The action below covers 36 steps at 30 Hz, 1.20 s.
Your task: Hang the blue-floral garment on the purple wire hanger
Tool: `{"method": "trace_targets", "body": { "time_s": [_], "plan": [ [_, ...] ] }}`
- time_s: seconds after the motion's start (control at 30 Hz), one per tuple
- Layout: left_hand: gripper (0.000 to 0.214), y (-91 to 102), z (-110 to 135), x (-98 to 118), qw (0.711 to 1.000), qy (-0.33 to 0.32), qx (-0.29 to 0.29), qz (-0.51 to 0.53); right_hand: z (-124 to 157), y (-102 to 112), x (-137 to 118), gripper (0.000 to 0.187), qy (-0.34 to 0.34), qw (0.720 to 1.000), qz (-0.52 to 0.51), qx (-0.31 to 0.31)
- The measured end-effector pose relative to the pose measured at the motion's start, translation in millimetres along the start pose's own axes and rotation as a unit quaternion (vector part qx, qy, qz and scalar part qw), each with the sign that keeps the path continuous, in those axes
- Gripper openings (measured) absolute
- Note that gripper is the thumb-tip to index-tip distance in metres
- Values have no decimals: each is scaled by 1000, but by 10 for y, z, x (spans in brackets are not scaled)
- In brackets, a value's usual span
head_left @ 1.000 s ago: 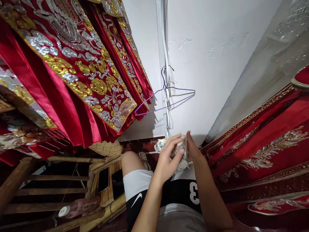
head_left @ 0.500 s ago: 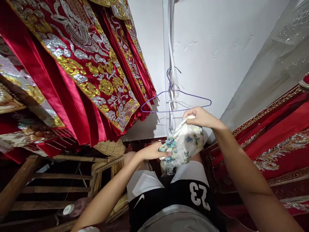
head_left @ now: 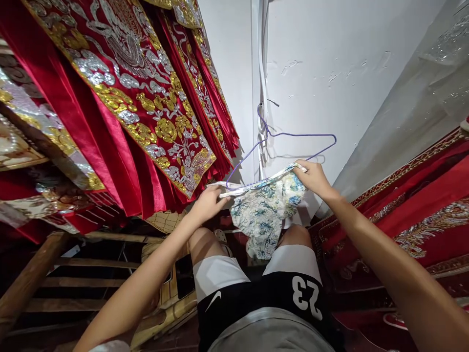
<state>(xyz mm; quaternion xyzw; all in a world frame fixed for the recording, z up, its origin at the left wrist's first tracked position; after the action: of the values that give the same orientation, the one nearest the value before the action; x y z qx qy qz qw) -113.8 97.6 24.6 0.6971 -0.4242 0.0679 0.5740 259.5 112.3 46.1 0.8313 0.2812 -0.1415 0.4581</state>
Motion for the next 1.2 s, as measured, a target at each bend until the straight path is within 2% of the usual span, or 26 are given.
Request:
{"method": "trace_targets", "body": {
  "time_s": [0.07,0.13,0.27,0.33,0.43,0.6,0.77,0.87,0.97,1.1,1.2],
  "plan": [
    [21,82,-140,102,997,-67,10,26,10,149,-34,19,-2,1000,10,-9],
    [13,128,-253,224,992,-120,-9,24,28,237,-87,20,-5,1000,11,-11],
    [20,198,-331,415,976,-193,-95,-38,80,286,-134,21,-33,999,13,14],
    [23,249,-302,448,968,-186,-140,-87,94,270,-122,20,-42,999,20,16],
    [26,358,-237,446,963,-135,-181,-149,88,216,-112,19,-31,999,28,9],
    [33,513,-130,461,959,-96,-175,-201,75,132,-164,20,-19,999,39,10],
    [33,466,95,461,943,-57,-175,-278,109,103,-189,21,-23,999,42,-17],
    [29,485,165,498,935,-49,-145,-319,111,89,-185,20,-9,999,35,-11],
    [32,549,81,605,941,-67,-79,-322,116,53,-218,22,-4,1000,28,-10],
    [31,516,-272,749,958,-119,17,-260,198,-78,-432,23,-27,998,-46,-15],
    [26,406,-614,742,979,-129,60,-149,307,-200,-640,23,-37,994,-100,-26]
  ]
}}
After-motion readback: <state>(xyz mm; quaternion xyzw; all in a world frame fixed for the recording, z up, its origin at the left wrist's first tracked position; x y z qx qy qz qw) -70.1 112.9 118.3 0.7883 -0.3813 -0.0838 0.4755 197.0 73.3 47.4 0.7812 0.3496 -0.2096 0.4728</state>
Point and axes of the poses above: each hand's wrist, its own z-axis away from the middle knuckle, its own y-axis out of the back of the hand, x = y × z, the point moved 1 cm from there along -z, towards the middle knuckle, and after that the axes turned 12 degrees about z, right-handed, at the moved point
